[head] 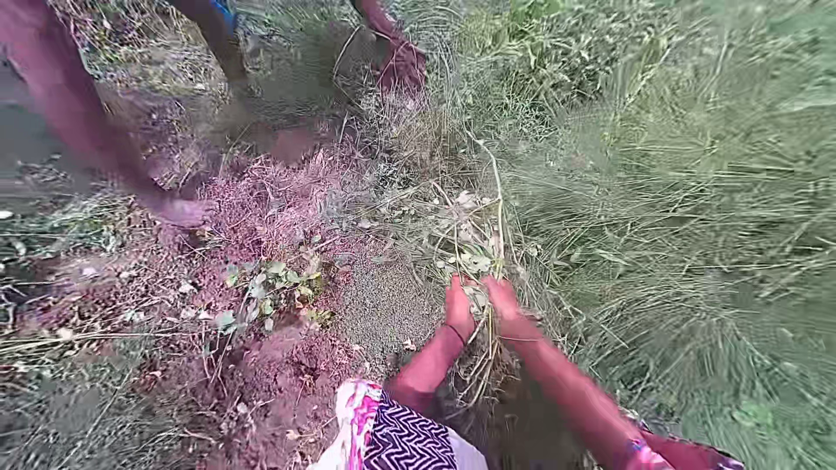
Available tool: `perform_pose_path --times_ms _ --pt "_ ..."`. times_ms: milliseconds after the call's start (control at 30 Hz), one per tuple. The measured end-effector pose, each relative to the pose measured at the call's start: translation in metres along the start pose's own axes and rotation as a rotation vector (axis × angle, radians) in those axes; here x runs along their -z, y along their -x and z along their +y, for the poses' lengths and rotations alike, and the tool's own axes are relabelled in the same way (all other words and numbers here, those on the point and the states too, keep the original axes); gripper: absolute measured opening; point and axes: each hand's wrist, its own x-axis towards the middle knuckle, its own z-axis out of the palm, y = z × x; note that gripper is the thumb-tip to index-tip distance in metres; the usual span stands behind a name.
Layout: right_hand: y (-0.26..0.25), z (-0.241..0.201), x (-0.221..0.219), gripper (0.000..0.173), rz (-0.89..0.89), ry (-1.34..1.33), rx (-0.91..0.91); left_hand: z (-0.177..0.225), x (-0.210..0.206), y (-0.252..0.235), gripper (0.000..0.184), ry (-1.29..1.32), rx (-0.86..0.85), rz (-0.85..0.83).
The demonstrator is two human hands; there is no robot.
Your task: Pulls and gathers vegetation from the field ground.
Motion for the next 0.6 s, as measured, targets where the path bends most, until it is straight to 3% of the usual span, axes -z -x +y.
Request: perform_pose_path --times_ms 133,300,433,600 --pt "0.009 0.003 0.016 0.037 0.009 0.092 0.051 0.006 0.027 0.021 0.041 0.248 0.045 0.019" --pt "-0.002 0.013 0.003 0.024 -0.009 0.044 -0.048 0.000 0.054 0.017 0.030 0.216 0.043 0.059" --pt "-0.008 0.029 0.003 0.028 -0.069 -0.062 -0.119 -0.017 0.060 0.006 0.028 0.276 -0.005 0.029" --pt "-0.011 0.027 -0.004 0.026 -0.073 -0.124 -0.059 -0.008 0.057 0.003 0.039 0.436 0.013 -0.040"
